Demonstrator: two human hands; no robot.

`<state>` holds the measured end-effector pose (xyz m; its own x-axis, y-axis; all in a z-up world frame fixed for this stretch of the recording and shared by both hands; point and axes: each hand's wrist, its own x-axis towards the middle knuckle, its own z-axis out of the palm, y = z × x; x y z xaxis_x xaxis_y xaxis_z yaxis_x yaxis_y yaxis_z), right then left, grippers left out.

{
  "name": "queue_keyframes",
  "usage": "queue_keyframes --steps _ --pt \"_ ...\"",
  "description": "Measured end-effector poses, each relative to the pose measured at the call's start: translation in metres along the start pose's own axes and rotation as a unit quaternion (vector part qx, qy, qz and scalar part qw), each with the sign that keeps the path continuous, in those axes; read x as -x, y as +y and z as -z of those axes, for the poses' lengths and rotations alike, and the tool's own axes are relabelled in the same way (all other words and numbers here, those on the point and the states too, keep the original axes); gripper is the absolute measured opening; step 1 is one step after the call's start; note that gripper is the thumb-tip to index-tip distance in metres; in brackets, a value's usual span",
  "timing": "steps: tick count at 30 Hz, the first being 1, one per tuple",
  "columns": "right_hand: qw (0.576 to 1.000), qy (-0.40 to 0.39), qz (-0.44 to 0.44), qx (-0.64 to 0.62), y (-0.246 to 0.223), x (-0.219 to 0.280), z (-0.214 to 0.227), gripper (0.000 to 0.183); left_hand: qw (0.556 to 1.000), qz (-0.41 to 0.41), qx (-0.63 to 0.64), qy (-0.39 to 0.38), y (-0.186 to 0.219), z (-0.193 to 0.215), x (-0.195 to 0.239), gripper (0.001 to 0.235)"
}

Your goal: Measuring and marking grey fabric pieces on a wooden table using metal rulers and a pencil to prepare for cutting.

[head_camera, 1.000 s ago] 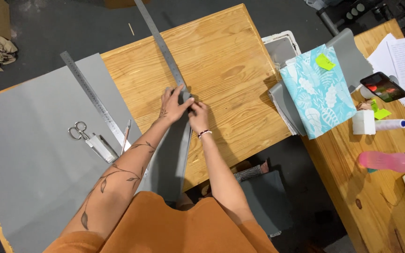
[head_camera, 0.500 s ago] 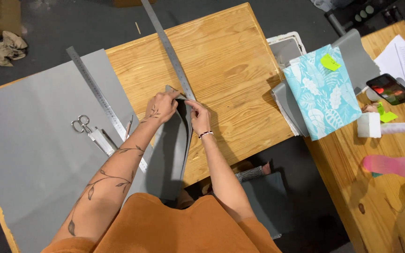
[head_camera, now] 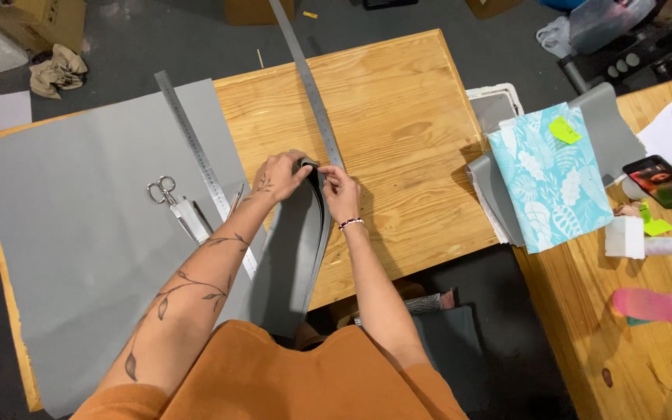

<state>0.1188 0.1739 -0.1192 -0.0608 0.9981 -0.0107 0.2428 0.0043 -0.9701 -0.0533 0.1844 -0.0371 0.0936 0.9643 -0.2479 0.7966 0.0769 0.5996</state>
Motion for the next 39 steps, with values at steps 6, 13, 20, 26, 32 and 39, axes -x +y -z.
queue_keyframes --steps 6,13,20,26,32,39 --pt "1.0 0.005 -0.019 -0.002 -0.003 0.002 0.004 0.038 0.998 0.026 0.032 0.038 -0.017 -0.035 -0.019 0.041" --pt "1.0 0.011 -0.017 0.009 -0.003 0.004 0.002 0.038 0.987 0.084 0.123 0.06 -0.032 -0.063 -0.039 0.045" --pt "0.998 -0.009 -0.03 0.048 -0.019 0.01 -0.001 0.034 0.987 0.105 0.081 0.092 -0.009 -0.06 -0.032 0.032" --pt "0.998 0.008 -0.015 0.058 0.009 0.003 -0.004 0.03 0.992 0.099 -0.023 0.079 -0.013 -0.06 -0.027 0.035" --pt "0.92 0.021 -0.002 0.392 0.05 0.031 0.015 0.068 0.992 0.082 -0.004 0.1 -0.012 -0.04 -0.01 0.042" --pt "0.905 0.161 0.148 0.366 0.085 0.047 0.038 0.043 0.992 0.065 -0.006 0.111 -0.029 -0.023 -0.002 0.048"
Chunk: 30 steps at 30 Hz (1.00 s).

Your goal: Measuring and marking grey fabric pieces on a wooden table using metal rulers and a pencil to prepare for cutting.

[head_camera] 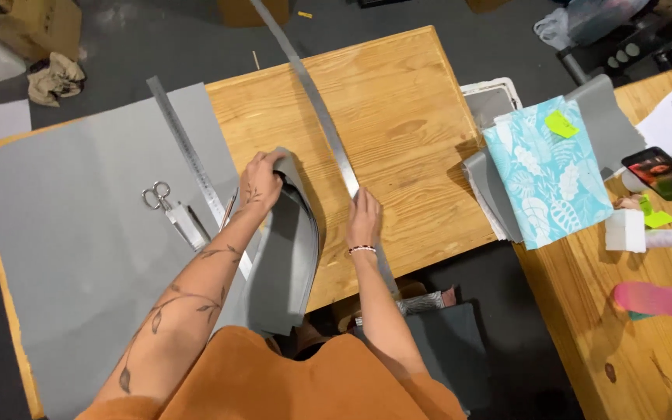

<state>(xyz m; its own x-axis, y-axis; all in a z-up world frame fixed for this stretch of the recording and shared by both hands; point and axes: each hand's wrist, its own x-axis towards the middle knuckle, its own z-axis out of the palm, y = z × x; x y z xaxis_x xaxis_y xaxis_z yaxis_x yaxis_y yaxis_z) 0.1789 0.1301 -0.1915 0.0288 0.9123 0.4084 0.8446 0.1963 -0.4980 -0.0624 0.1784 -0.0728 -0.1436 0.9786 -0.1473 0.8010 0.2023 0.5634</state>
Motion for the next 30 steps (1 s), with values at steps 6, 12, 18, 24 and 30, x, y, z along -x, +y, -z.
queue_keyframes --steps 6,12,18,24,30 --pt "0.975 -0.073 -0.208 0.01 0.028 0.0 0.064 0.033 1.0 -0.013 0.004 -0.001 0.001 0.012 0.011 0.054" --pt "0.916 -0.209 -0.333 0.08 0.092 0.005 0.104 0.039 1.0 -0.017 0.01 -0.012 0.015 0.013 0.021 0.053" --pt "0.882 -0.237 -0.39 0.118 0.143 0.041 0.137 0.047 0.999 -0.026 -0.002 -0.019 0.032 0.013 0.031 0.053" --pt "0.864 -0.191 -0.44 0.153 0.166 0.067 0.166 0.049 0.998 -0.061 -0.02 -0.021 0.032 -0.002 0.027 0.053" --pt "0.913 -0.076 -0.369 0.153 0.152 0.079 0.154 0.035 0.986 -0.144 -0.083 0.016 0.045 0.002 0.039 0.05"
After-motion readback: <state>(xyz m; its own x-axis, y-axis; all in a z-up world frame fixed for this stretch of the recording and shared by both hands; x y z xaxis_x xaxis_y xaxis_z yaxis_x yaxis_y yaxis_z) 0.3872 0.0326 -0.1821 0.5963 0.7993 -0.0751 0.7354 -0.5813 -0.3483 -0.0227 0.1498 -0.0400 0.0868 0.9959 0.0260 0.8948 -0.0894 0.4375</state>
